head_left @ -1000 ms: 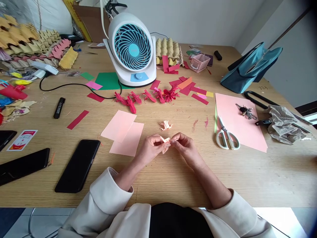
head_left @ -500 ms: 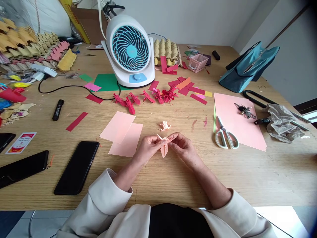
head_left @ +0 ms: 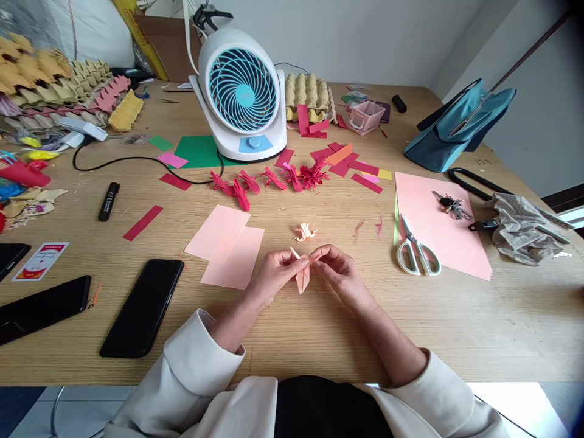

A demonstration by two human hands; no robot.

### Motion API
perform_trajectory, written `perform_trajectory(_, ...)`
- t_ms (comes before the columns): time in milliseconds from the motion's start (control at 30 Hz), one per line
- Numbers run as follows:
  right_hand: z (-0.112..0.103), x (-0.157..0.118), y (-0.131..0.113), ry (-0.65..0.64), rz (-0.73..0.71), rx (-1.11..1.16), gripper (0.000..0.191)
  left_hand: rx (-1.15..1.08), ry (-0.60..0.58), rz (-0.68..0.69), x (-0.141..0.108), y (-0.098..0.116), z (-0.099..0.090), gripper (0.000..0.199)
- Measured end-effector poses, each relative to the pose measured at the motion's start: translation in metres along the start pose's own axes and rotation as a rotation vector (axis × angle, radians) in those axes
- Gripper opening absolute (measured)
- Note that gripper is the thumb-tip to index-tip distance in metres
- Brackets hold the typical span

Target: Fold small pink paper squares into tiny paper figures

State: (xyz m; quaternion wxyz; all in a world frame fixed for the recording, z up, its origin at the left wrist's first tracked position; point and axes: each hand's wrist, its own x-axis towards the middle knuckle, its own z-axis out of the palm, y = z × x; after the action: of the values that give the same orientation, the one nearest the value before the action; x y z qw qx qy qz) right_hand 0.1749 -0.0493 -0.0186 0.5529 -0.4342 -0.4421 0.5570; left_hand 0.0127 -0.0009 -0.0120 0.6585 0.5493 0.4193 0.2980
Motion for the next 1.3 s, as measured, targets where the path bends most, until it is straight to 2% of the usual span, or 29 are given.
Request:
perform_trajectory(333,-0.002,-0.002,-0.003,0.003,0.020,-0.050,0.020,-0.051,-0.030,-0.038,-0.003,0.009,0.002,0.042)
perform_trajectory(567,-0.002,-0.001,-0.004,0.017,0.027,-0.064,0.021,-0.039,-0.031,-0.033,-0.001,0.005,0.001,0.041)
perform_trajectory(767,0.000,-0.001,0.001,0.054,0.024,-0.040,0.015,0.069,-0.093,0.076,-0.001,0.001,0.001,0.044)
perform_trajectory(933,0.001,0.000,0.006,0.038,0.029,-0.073,0.015,0.231,0.020,0.204,0.002,-0.007,0.000,0.036)
perform_trajectory(1033,0.000,0.000,0.009,0.041,0.012,-0.106,0.013,0.318,0.034,0.274,0.001,-0.004,0.000,0.038)
perform_trajectory(1167,0.000,-0.002,0.011,0.086,-0.022,-0.237,0.006,0.319,-0.006,0.269,-0.003,0.006,0.001,0.041)
perform_trajectory(1300,0.001,-0.005,0.007,0.105,-0.103,-0.386,0.003,0.252,-0.035,0.228,-0.003,0.004,0.003,0.035)
